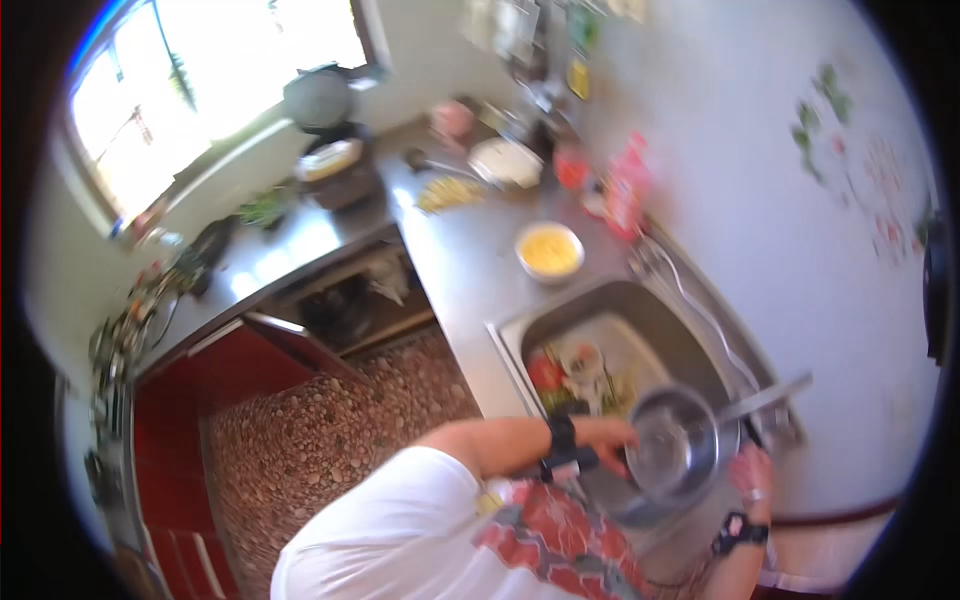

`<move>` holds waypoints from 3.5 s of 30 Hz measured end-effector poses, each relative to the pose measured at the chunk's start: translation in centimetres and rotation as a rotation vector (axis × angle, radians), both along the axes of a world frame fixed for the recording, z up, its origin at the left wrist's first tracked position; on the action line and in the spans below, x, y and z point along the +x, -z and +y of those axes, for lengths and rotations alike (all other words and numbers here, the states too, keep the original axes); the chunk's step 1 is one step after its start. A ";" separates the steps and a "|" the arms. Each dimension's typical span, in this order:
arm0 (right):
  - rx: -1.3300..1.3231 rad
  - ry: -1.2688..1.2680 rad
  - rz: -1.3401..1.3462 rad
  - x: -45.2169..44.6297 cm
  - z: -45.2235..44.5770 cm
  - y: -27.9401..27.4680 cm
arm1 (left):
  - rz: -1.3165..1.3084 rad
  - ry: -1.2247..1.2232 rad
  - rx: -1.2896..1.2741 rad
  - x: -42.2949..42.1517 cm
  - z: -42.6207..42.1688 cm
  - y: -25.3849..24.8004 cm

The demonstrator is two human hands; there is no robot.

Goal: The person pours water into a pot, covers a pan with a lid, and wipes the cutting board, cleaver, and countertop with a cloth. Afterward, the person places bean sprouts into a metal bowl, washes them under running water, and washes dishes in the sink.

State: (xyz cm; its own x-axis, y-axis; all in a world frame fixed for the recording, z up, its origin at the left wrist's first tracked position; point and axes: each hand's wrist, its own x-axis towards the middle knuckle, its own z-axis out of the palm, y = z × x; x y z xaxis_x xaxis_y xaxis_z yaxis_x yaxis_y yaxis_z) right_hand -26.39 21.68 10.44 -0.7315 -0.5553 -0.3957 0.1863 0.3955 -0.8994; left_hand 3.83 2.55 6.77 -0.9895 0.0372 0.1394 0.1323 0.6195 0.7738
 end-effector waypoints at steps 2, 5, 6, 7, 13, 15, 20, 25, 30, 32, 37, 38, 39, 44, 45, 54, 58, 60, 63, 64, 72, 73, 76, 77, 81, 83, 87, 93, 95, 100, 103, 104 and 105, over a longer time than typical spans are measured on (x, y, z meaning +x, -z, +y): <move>-0.069 -0.261 -0.182 4.1 0.9 1.8 | -0.066 0.029 0.262 1.2 -0.2 -1.4; 0.145 -0.233 -0.396 10.4 2.5 1.0 | -0.610 -0.228 1.089 1.3 -0.6 -1.0; 0.055 -0.165 -0.551 11.5 2.9 2.5 | -0.778 -0.498 1.394 1.0 -0.5 -0.5; -0.027 -0.089 -0.706 12.7 3.5 4.0 | -0.800 -0.510 1.311 0.8 -0.5 0.2; -0.074 0.064 -0.716 15.2 5.3 4.8 | -0.756 -0.495 1.093 1.8 -0.6 -0.6; -0.117 0.111 -0.683 13.8 5.1 4.2 | -0.688 -0.572 1.137 1.5 -0.1 -0.6; -0.168 0.077 -0.599 16.6 1.2 3.7 | -0.530 -0.687 1.355 3.3 -2.0 2.0; -0.068 0.011 -0.611 15.8 1.9 2.1 | -0.550 -0.832 1.399 5.0 -3.2 3.4; -0.014 -0.071 0.082 19.1 -2.3 -1.5 | -0.490 -0.758 1.490 3.1 -2.5 5.4; 0.139 -0.174 0.456 20.6 -2.9 -2.7 | -0.503 -0.746 1.520 1.8 -2.7 6.7; -0.088 -0.352 1.210 22.0 -2.7 -3.8 | -0.214 -0.395 1.544 -0.3 -3.1 6.7; -0.070 -0.379 1.230 22.0 -2.5 -4.3 | -0.111 -0.374 1.761 -0.9 -2.7 7.3; -0.051 -0.402 1.248 21.9 -2.3 -4.4 | -0.167 -0.435 1.721 -0.4 -3.0 7.6; 0.121 -0.231 1.017 18.3 -2.2 0.3 | -0.625 -0.891 1.460 0.3 -4.5 8.3; 0.235 -0.184 0.885 17.6 -2.1 1.2 | -0.658 -0.822 1.404 0.7 -4.8 8.7; -0.219 0.093 -0.742 16.7 -1.4 5.6 | -0.599 -0.450 1.389 1.7 -1.8 0.0; -0.279 0.006 -0.827 18.6 -1.6 6.5 | -0.589 -0.557 1.333 2.2 -1.5 -2.8; -0.236 -0.062 -0.777 18.9 -2.1 7.7 | -0.594 -0.504 1.085 2.1 -2.2 -3.9; -0.217 -0.114 -0.685 17.7 -3.7 7.4 | -0.324 -0.643 0.703 1.7 -0.6 -7.5; -0.252 -0.075 -0.641 17.0 -4.5 7.8 | -0.286 -0.663 0.504 1.6 -1.0 -7.3; -0.442 0.065 -0.470 11.7 -8.2 4.1 | -0.011 -0.874 -0.374 3.7 -2.9 -7.9; -0.505 0.016 -0.448 11.6 -8.2 3.6 | 0.096 -0.889 -0.406 4.0 -3.0 -7.9; -0.288 -0.058 -0.268 11.0 -7.9 4.4 | 0.191 -0.933 -0.376 4.8 -3.7 -7.4; -0.188 -0.068 -0.196 10.9 -7.7 4.6 | 0.244 -0.933 -0.417 5.0 -4.1 -6.9; 0.093 0.027 -0.119 11.7 -5.2 5.5 | 0.069 -1.000 -0.110 4.7 -4.0 -4.6; 0.088 0.157 -0.135 12.0 -3.7 5.4 | -0.101 -0.984 0.507 4.2 -3.2 -3.8; -0.069 0.279 -0.336 11.7 0.1 7.1 | -0.443 -0.642 1.604 3.2 -2.7 0.5; -0.209 0.319 -0.445 12.5 4.9 6.9 | -0.590 -0.598 1.817 2.9 0.9 2.6; -0.226 0.340 -0.476 13.1 5.4 6.6 | -0.599 -0.630 1.802 3.3 1.0 3.0; -0.334 0.220 -0.495 14.1 6.5 6.6 | -0.542 -0.704 1.763 3.8 0.6 5.6; -0.320 0.272 -0.582 13.6 6.6 7.7 | -0.442 -0.719 1.740 4.4 0.8 5.3; -0.317 0.286 -0.599 13.6 6.5 7.5 | -0.453 -0.698 1.735 4.1 0.7 5.2; -0.323 0.282 -0.612 13.2 7.0 8.0 | -0.478 -0.661 1.723 4.1 0.8 5.1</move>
State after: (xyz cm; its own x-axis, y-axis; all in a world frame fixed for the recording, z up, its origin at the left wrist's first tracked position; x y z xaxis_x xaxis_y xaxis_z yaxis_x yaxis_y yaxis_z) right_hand -13.15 28.68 2.40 -0.5648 -0.5367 -0.6268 0.7460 -0.0074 -0.6659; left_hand 7.95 3.30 1.63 -0.7471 -0.1703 -0.6426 -0.1497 -0.8987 0.4122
